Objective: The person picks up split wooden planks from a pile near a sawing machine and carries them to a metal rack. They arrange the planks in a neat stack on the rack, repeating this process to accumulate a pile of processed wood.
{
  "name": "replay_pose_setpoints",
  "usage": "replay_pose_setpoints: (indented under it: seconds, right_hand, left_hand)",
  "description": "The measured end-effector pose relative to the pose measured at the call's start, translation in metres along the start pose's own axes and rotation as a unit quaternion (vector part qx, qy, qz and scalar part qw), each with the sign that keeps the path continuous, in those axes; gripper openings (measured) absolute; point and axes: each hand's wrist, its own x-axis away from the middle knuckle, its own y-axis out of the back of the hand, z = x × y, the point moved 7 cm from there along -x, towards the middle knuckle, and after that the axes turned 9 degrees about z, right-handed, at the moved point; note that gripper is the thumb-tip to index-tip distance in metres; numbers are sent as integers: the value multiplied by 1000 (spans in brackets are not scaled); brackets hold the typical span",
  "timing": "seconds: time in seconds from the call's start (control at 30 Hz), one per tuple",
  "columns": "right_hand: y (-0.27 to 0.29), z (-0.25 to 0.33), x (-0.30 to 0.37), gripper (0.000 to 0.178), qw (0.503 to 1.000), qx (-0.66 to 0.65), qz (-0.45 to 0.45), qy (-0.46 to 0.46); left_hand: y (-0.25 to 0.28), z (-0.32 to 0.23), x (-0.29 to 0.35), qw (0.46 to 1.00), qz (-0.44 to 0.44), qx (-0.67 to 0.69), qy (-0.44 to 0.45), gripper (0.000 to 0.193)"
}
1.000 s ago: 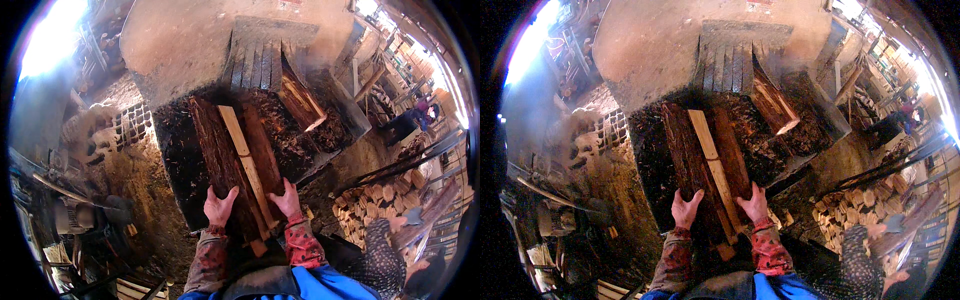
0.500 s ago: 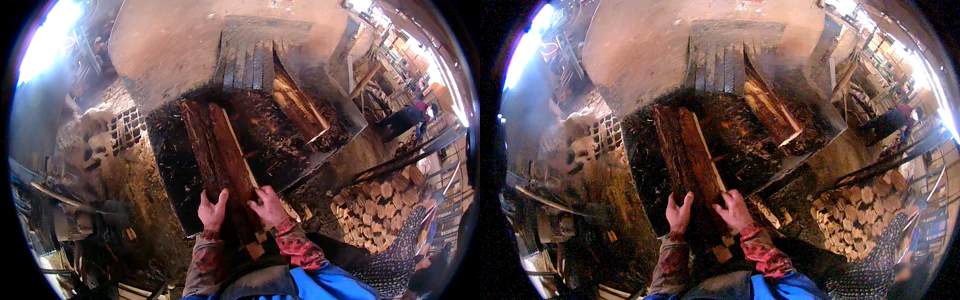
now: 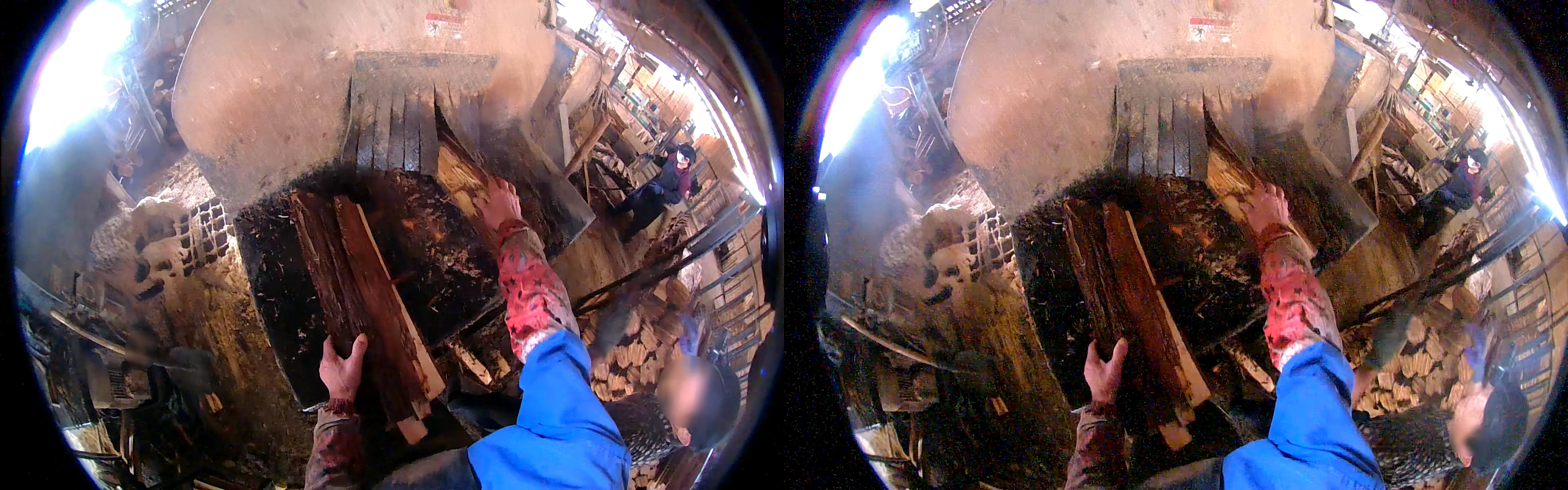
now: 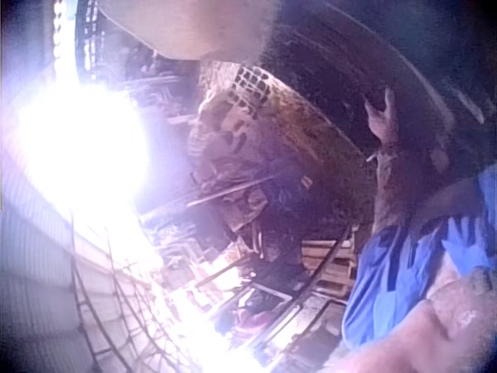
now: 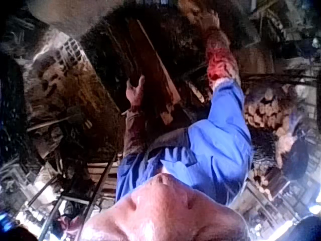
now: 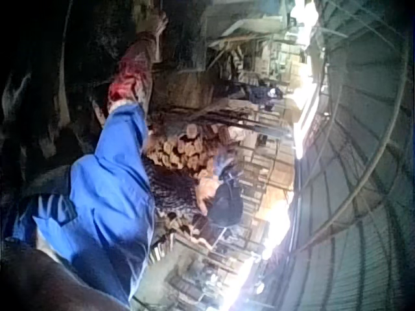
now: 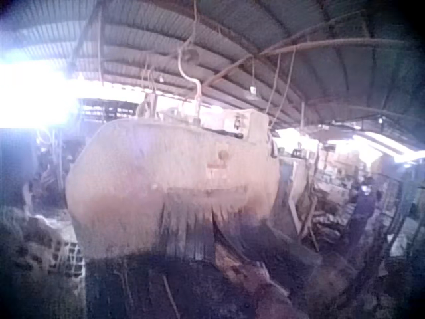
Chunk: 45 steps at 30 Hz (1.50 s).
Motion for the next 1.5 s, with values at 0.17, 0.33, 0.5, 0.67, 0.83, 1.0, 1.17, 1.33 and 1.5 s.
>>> replay_pose_setpoints:
  seconds: [0.17,0.33,0.5,0.67,0.83,1.0,1.17,1.33,1.5]
  right_hand:
    - [-22,-2,-17,43,990,3,124,-65]
    - [-46,68,36,28,995,-3,98,-1]
    - [-58,131,137,35,978,-184,89,47]
    - [-7,194,202,25,937,-323,89,98]
    - [16,199,242,27,938,-314,121,79]
    - [15,189,259,29,927,-333,151,87]
    - [14,156,234,36,956,-270,100,60]
    - [-46,107,225,51,976,-145,151,58]
    - [-46,100,216,45,932,-298,206,0]
  left_hand:
    - [2,19,1,999,-48,-1,-3,79]
    - [3,1,7,999,-37,-15,-8,79]
    - [0,3,5,999,-31,-8,-13,78]
    - [-2,25,0,1000,-17,14,-18,76]
    - [1,-3,4,1000,3,13,-16,75]
    - [2,-4,3,1000,-2,4,-9,76]
    - [2,-3,3,1000,7,4,-1,77]
    - [5,-11,8,1000,-17,-15,-9,78]
    - [11,-20,11,998,-11,-58,19,80]
